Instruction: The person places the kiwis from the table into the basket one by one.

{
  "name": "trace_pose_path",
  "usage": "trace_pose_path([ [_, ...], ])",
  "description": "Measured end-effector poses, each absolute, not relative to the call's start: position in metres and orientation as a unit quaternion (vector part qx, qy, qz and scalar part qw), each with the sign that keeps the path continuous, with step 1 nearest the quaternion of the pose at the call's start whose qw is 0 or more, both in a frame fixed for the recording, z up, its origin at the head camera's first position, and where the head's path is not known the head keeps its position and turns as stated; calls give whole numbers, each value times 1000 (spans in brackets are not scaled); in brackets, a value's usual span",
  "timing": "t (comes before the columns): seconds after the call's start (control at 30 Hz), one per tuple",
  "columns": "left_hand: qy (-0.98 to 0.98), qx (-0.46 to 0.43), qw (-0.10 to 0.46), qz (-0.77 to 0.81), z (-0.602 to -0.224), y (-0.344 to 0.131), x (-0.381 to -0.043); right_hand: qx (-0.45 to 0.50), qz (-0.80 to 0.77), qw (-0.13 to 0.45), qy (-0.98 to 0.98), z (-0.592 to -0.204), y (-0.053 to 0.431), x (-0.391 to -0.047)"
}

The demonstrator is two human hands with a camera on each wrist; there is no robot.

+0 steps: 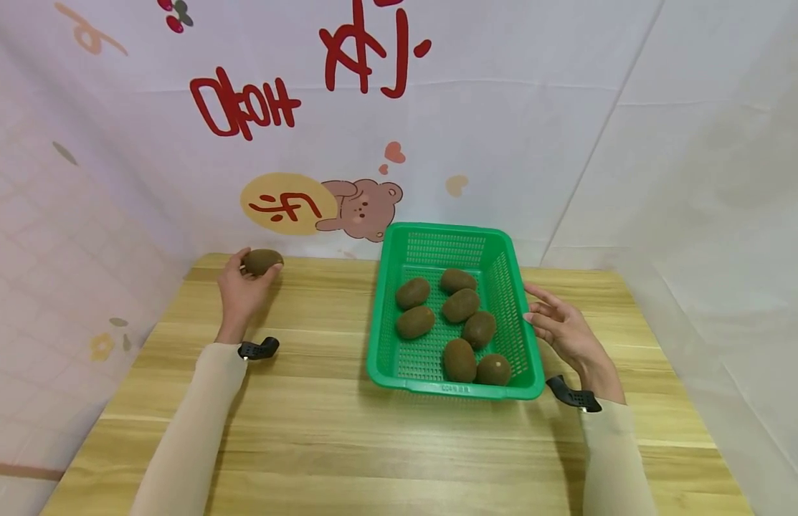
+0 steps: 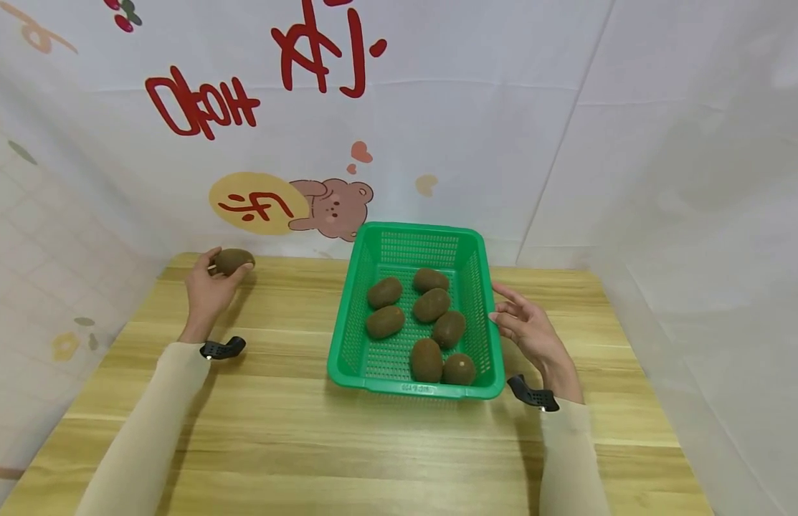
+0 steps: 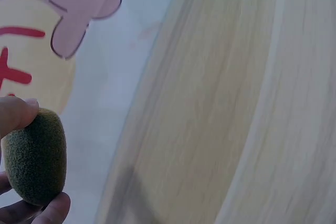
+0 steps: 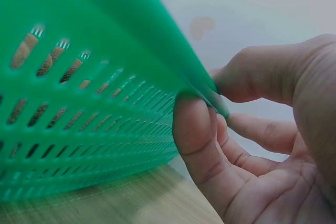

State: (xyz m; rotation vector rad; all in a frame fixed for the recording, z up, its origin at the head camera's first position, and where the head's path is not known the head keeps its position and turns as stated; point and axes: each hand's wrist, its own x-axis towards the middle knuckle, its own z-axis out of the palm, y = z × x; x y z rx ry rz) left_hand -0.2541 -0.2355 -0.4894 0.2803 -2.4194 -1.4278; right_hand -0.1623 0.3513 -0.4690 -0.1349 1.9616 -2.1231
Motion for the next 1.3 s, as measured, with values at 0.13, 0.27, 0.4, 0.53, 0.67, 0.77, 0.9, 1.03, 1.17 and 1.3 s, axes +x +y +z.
trace_pose_path([
  [0.13, -841, 84, 157, -511, -485, -228, -248, -47, -731, 125, 669, -471, 349, -163],
  [0.27, -837, 72, 158, -518, -480, -219, -243, -47, -729, 125, 672, -473, 348, -163],
  [0.4, -830, 55, 156, -532, -476, -208, -240, -49, -725, 120, 676, -473, 350, -163],
  [0.53, -825, 38, 157, -542, -475, -197, -237, -46, -723, 119, 678, -471, 353, -163],
  [0.67, -825, 21, 161, -542, -474, -188, -232, -48, -723, 123, 678, -470, 354, -162],
  [0.77, -823, 4, 165, -544, -472, -182, -229, -50, -722, 123, 679, -471, 354, -160],
  [0.9, -820, -17, 165, -548, -468, -173, -224, -48, -718, 122, 684, -473, 355, -159],
  [1.03, -818, -34, 162, -551, -463, -165, -219, -47, -713, 121, 689, -473, 356, -160],
  [1.17, -812, -59, 166, -557, -458, -158, -214, -35, -701, 120, 702, -471, 354, -161],
  [1.3, -806, -83, 171, -561, -451, -149, -207, -36, -699, 120, 704, -470, 352, -162],
])
